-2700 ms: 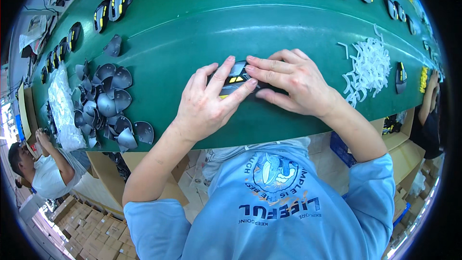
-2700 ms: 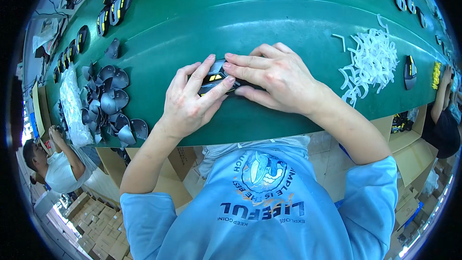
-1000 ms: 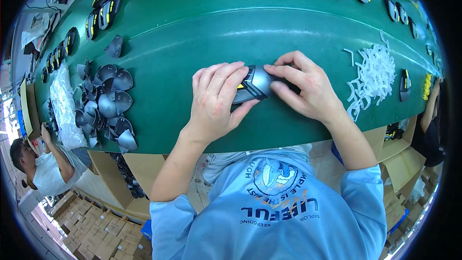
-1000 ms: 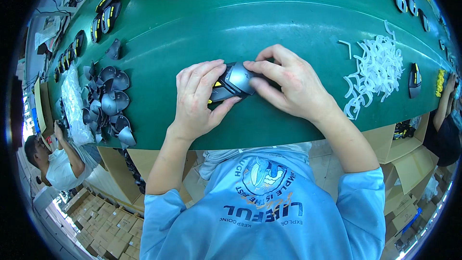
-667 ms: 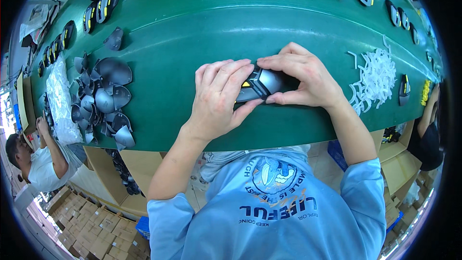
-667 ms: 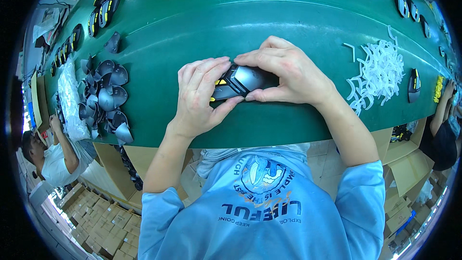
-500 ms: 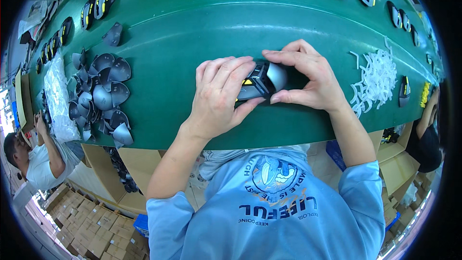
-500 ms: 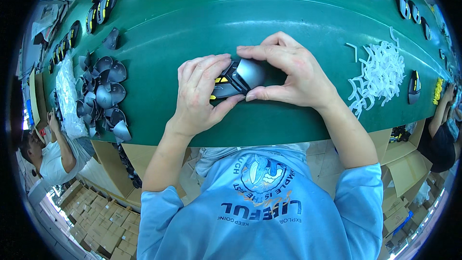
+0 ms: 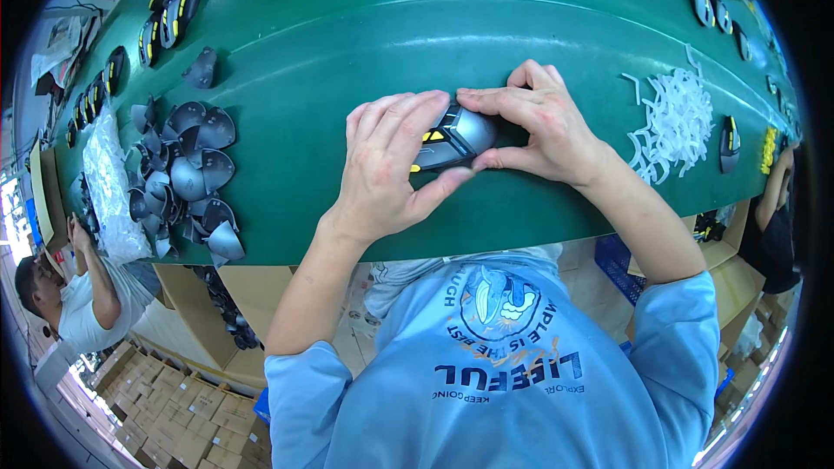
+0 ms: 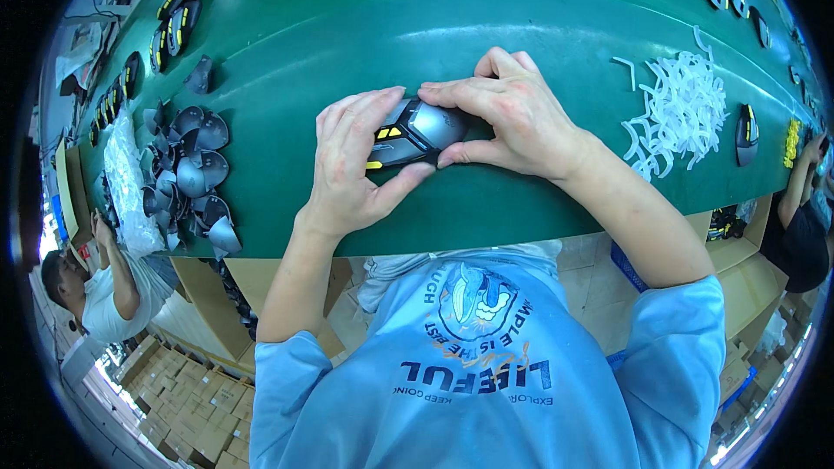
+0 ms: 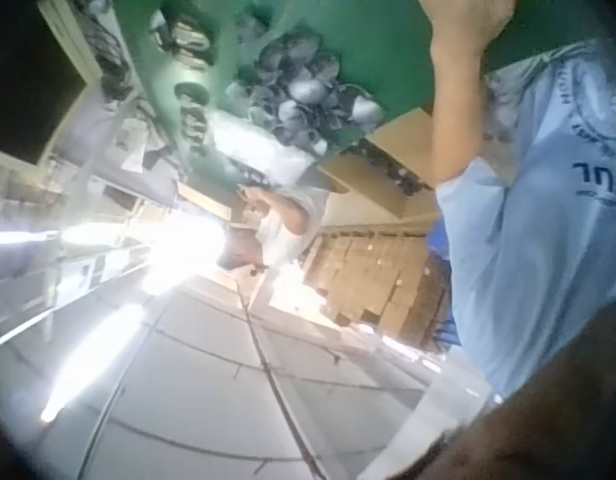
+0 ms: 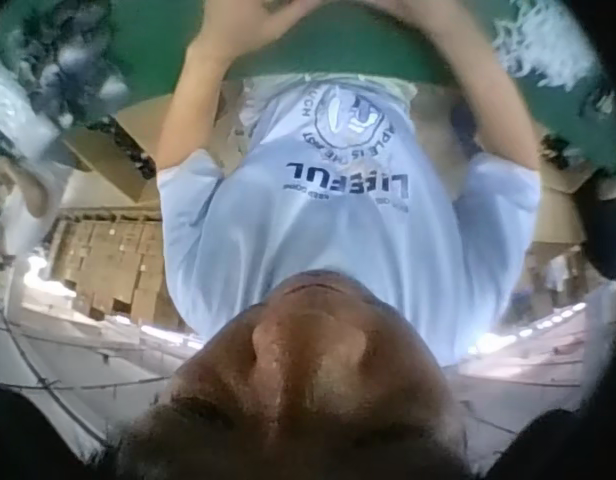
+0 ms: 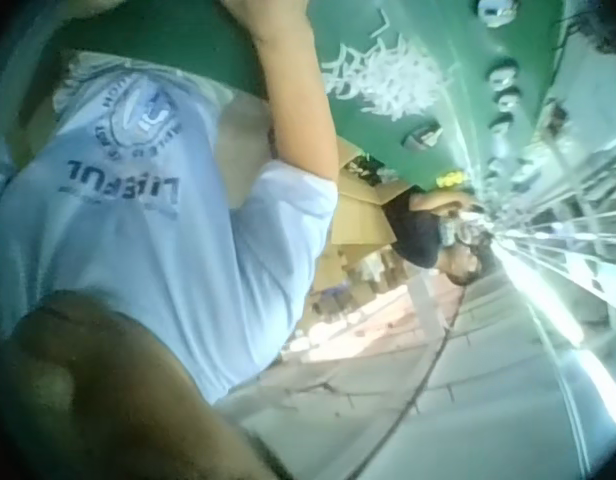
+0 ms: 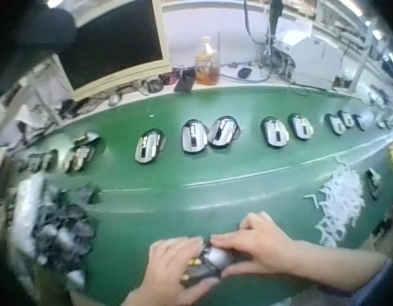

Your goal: The person assembles computer mice by inserting plastic pieces into mouse bodies, snapping on the top covers, and placing the assembled mice in rows on the table.

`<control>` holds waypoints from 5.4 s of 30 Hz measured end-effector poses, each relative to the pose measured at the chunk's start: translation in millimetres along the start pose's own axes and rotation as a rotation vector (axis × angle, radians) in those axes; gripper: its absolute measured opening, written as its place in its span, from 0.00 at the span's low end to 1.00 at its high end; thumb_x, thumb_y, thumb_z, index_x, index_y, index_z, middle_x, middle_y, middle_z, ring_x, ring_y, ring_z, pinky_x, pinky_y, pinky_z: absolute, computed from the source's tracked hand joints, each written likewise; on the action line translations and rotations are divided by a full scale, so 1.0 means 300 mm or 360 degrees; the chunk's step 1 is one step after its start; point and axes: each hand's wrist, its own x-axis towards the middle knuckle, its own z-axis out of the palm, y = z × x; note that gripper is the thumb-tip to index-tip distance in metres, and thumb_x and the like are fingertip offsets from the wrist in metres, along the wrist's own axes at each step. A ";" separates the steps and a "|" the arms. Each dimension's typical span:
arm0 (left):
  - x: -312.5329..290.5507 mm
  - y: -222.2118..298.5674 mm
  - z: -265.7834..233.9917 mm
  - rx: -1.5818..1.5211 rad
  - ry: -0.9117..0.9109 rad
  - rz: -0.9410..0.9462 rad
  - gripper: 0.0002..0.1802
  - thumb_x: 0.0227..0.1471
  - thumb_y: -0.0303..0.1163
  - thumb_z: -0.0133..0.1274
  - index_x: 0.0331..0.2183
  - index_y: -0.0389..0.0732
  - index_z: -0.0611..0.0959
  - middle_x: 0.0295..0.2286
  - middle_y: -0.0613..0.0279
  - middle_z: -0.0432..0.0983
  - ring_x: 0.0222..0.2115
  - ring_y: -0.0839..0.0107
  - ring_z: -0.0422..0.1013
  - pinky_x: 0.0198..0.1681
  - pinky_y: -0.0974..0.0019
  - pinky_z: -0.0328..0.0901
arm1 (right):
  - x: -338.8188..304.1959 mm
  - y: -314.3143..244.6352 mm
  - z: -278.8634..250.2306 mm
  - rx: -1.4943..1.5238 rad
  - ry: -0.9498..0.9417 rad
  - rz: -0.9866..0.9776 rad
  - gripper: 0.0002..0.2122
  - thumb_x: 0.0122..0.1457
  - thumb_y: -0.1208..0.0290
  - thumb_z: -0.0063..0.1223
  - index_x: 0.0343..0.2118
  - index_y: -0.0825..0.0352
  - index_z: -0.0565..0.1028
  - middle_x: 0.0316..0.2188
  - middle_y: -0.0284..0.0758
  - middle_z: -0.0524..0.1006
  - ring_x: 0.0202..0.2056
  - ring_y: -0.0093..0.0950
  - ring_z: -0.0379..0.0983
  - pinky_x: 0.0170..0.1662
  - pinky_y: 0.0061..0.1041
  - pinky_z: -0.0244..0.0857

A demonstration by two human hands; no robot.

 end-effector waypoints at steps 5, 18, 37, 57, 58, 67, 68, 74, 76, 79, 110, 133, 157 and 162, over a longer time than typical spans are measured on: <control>0.019 0.021 -0.017 0.0092 -0.0171 -0.0178 0.32 0.50 0.41 0.73 0.53 0.38 0.82 0.51 0.55 0.79 0.53 0.52 0.71 0.60 0.52 0.60 | 0.002 0.024 0.017 0.0168 -0.0031 -0.0003 0.34 0.46 0.48 0.76 0.57 0.58 0.82 0.48 0.27 0.86 0.42 0.35 0.71 0.50 0.36 0.65; 0.035 0.019 -0.026 0.0125 -0.0178 -0.0295 0.28 0.53 0.42 0.72 0.51 0.36 0.84 0.48 0.53 0.80 0.50 0.55 0.70 0.57 0.55 0.65 | 0.003 0.039 0.009 -0.0023 -0.0019 -0.0090 0.31 0.51 0.51 0.74 0.58 0.56 0.82 0.50 0.34 0.77 0.47 0.39 0.71 0.55 0.39 0.70; 0.430 -0.052 -0.148 0.0187 -0.1573 -0.0913 0.43 0.43 0.63 0.76 0.44 0.34 0.83 0.30 0.59 0.79 0.32 0.67 0.73 0.32 0.63 0.67 | 0.030 0.012 -0.007 -0.0064 0.0026 0.0001 0.29 0.53 0.50 0.72 0.57 0.58 0.83 0.45 0.35 0.78 0.48 0.39 0.74 0.52 0.40 0.67; 0.374 -0.668 -0.551 0.1653 0.0177 -0.0744 0.51 0.55 0.73 0.56 0.56 0.31 0.81 0.50 0.37 0.80 0.51 0.40 0.75 0.56 0.42 0.69 | -0.160 -0.086 -0.229 0.0516 0.0404 0.0174 0.18 0.53 0.67 0.74 0.48 0.64 0.86 0.33 0.34 0.82 0.36 0.35 0.77 0.41 0.34 0.71; 0.368 -0.737 -0.543 0.1791 0.0318 -0.0559 0.54 0.55 0.76 0.52 0.58 0.32 0.80 0.52 0.37 0.79 0.54 0.39 0.73 0.59 0.39 0.66 | -0.157 -0.089 -0.238 0.0459 0.0421 0.0276 0.18 0.53 0.67 0.74 0.48 0.64 0.86 0.33 0.34 0.82 0.36 0.35 0.77 0.41 0.34 0.71; 0.503 -0.501 -0.400 0.0967 0.0014 -0.0970 0.37 0.51 0.62 0.64 0.45 0.35 0.88 0.42 0.47 0.85 0.49 0.48 0.76 0.56 0.44 0.65 | -0.352 0.153 -0.385 -0.0507 0.0578 0.0835 0.08 0.58 0.64 0.69 0.34 0.62 0.86 0.30 0.36 0.83 0.34 0.39 0.76 0.43 0.36 0.70; 0.444 -0.496 -0.405 0.0604 0.0102 -0.0855 0.34 0.49 0.56 0.68 0.45 0.35 0.88 0.41 0.47 0.84 0.46 0.48 0.76 0.55 0.46 0.65 | -0.341 0.164 -0.373 -0.0501 0.0579 0.0841 0.08 0.58 0.64 0.69 0.34 0.62 0.86 0.30 0.36 0.83 0.34 0.39 0.76 0.43 0.36 0.70; 0.170 0.003 -0.166 0.0535 -0.0340 0.0010 0.36 0.34 0.43 0.71 0.47 0.39 0.83 0.43 0.55 0.80 0.48 0.52 0.71 0.55 0.51 0.62 | -0.286 0.216 -0.346 -0.0700 0.0192 0.0713 0.07 0.61 0.67 0.65 0.31 0.64 0.80 0.29 0.38 0.82 0.35 0.42 0.76 0.47 0.40 0.68; 0.130 0.023 -0.100 0.0499 -0.0350 0.0077 0.36 0.34 0.42 0.72 0.47 0.39 0.83 0.44 0.54 0.80 0.47 0.51 0.71 0.55 0.51 0.62 | -0.252 0.152 -0.358 -0.0418 0.0303 0.0634 0.06 0.61 0.71 0.64 0.31 0.66 0.78 0.30 0.37 0.82 0.35 0.41 0.77 0.41 0.37 0.68; 0.084 -0.014 -0.040 0.0216 -0.0280 0.0044 0.36 0.36 0.39 0.75 0.49 0.37 0.83 0.45 0.55 0.80 0.47 0.52 0.71 0.54 0.51 0.63 | -0.136 0.030 -0.322 0.0048 0.0301 0.0628 0.06 0.60 0.72 0.66 0.31 0.66 0.79 0.31 0.36 0.83 0.35 0.36 0.78 0.38 0.34 0.69; 0.021 0.058 0.038 0.0352 -0.0056 0.0108 0.36 0.41 0.33 0.73 0.55 0.45 0.85 0.50 0.53 0.78 0.43 0.52 0.74 0.47 0.53 0.71 | -0.076 -0.181 -0.076 -0.0305 -0.0163 0.0057 0.23 0.51 0.73 0.65 0.52 0.70 0.81 0.34 0.32 0.77 0.36 0.31 0.78 0.28 0.32 0.76; 0.034 -0.023 -0.337 0.0049 0.0217 -0.0475 0.12 0.66 0.38 0.56 0.38 0.39 0.83 0.34 0.57 0.77 0.37 0.53 0.68 0.43 0.52 0.60 | -0.012 -0.169 -0.067 0.1049 0.0462 0.0525 0.23 0.57 0.73 0.64 0.57 0.69 0.81 0.41 0.38 0.84 0.34 0.23 0.73 0.38 0.25 0.67; -0.047 -0.017 -0.111 0.0044 -0.0422 -0.0054 0.44 0.38 0.35 0.73 0.60 0.41 0.81 0.55 0.59 0.79 0.47 0.54 0.67 0.56 0.54 0.62 | 0.042 -0.013 -0.003 0.0408 -0.0076 -0.0148 0.26 0.48 0.56 0.78 0.49 0.64 0.84 0.48 0.35 0.85 0.43 0.37 0.76 0.50 0.36 0.74; -0.061 -0.033 -0.100 0.0040 -0.0338 -0.0051 0.45 0.37 0.36 0.73 0.61 0.41 0.81 0.55 0.58 0.79 0.47 0.54 0.67 0.57 0.53 0.62 | 0.041 -0.007 -0.016 0.0666 0.0107 0.0118 0.36 0.38 0.52 0.85 0.50 0.66 0.84 0.47 0.35 0.85 0.44 0.37 0.79 0.51 0.34 0.73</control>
